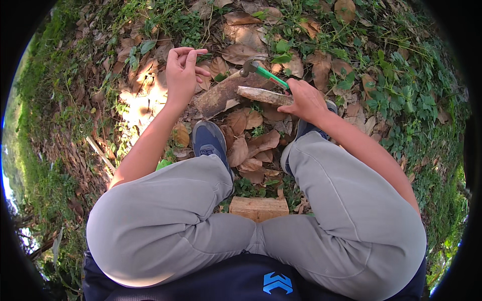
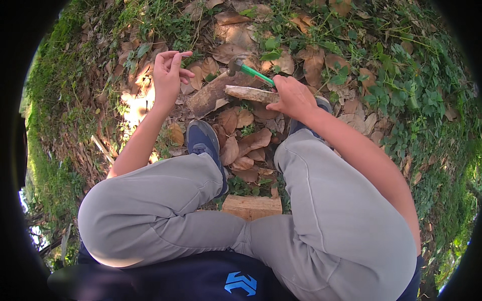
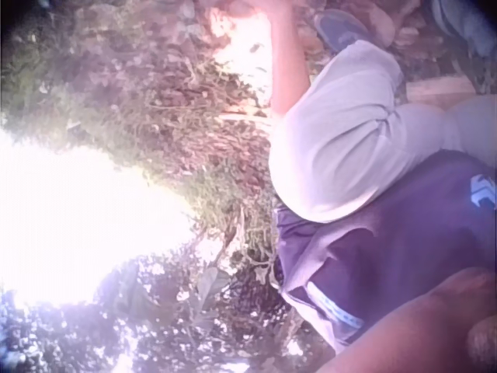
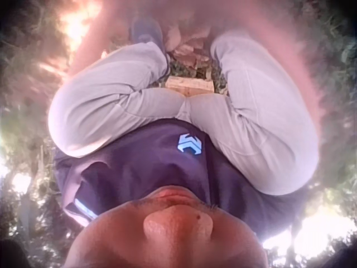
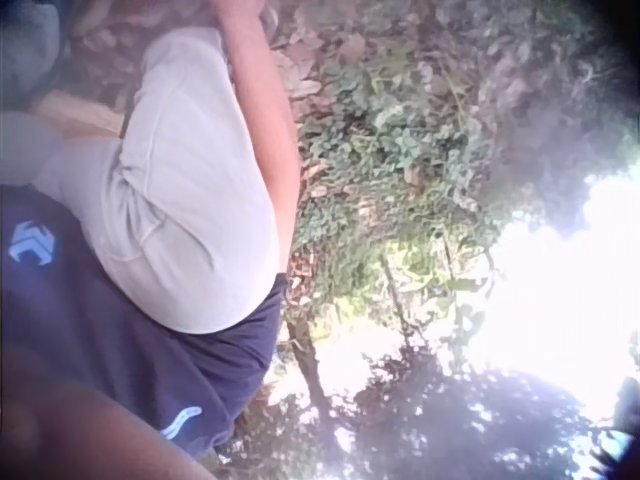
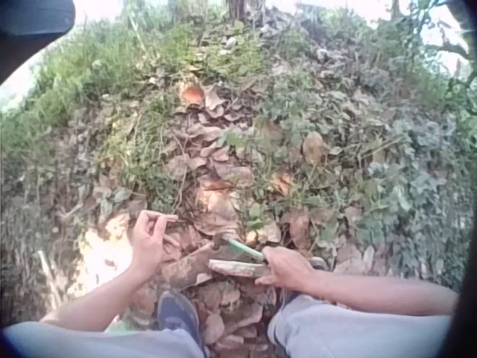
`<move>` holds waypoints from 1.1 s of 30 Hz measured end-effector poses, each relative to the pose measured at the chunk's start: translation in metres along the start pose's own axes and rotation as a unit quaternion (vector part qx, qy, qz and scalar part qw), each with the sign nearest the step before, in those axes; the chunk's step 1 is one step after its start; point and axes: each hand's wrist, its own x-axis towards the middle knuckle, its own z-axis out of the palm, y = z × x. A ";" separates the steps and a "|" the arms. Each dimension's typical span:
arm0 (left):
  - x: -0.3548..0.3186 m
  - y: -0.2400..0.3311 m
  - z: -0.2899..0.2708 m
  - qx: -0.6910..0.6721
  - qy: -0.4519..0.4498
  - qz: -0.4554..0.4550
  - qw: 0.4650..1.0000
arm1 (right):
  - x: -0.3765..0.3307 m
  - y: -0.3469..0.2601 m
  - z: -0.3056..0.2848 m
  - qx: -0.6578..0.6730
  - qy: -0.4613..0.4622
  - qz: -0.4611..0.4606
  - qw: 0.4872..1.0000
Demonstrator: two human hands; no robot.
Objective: The person sits on the ground and uses a small axe to split a piece of wood into smaller pieces. They repeatedly strike the wood, which is placed on a larger log, to create kindling.
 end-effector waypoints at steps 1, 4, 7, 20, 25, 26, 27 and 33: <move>0.002 -0.003 -0.007 0.012 -0.004 -0.001 1.000 | 0.002 0.001 0.003 -0.016 0.021 -0.017 1.000; 0.008 -0.010 -0.022 0.048 -0.009 -0.003 0.999 | 0.003 0.002 0.006 -0.014 -0.065 0.025 0.997; 0.010 -0.021 -0.031 0.031 0.016 -0.047 0.998 | -0.002 -0.006 -0.001 -0.025 -0.058 0.026 0.998; -0.024 -0.060 -0.074 0.197 -0.087 -0.013 0.976 | -0.007 -0.021 -0.110 -0.074 0.198 0.110 0.971; -0.066 -0.090 -0.179 0.278 0.037 0.025 0.960 | -0.042 -0.004 -0.110 0.156 0.088 0.211 0.961; -0.084 -0.098 -0.199 0.302 0.157 0.045 0.939 | -0.048 0.003 -0.112 0.163 0.058 0.193 0.966; -0.099 -0.082 -0.205 0.294 0.207 -0.017 0.933 | -0.059 0.011 -0.117 0.160 0.035 0.188 0.968; -0.267 -0.116 -0.327 0.298 0.454 -0.254 0.800 | -0.077 -0.041 -0.207 0.201 -0.076 0.195 0.957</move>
